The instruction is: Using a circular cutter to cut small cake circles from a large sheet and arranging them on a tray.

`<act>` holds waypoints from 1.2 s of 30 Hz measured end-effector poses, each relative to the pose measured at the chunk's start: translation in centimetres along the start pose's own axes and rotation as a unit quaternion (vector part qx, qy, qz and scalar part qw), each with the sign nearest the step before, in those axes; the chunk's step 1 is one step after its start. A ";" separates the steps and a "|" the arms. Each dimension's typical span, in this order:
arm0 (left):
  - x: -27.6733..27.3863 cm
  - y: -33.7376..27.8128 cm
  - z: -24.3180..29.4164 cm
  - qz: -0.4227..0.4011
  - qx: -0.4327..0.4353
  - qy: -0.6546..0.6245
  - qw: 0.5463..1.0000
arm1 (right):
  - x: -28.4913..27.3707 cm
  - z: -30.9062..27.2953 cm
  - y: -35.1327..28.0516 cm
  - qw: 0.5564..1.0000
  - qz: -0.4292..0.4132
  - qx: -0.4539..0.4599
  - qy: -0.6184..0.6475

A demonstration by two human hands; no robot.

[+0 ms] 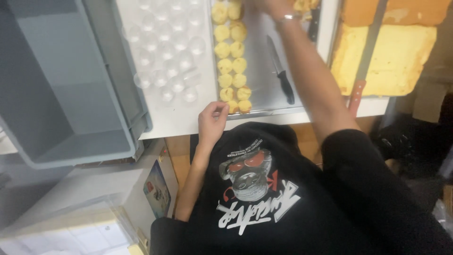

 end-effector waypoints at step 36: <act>41.1 10.8 -1.8 -0.100 -0.113 -0.179 0.972 | -24.4 17.5 -29.6 0.977 0.146 0.153 -0.012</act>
Point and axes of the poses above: each hand's wrist, its own y-axis towards the middle knuckle, its own x-axis out of the palm, z = x × y, the point moved 9 cm from there along y, towards the middle knuckle, and after that the axes turned 1 degree about y, right-handed, at the moved point
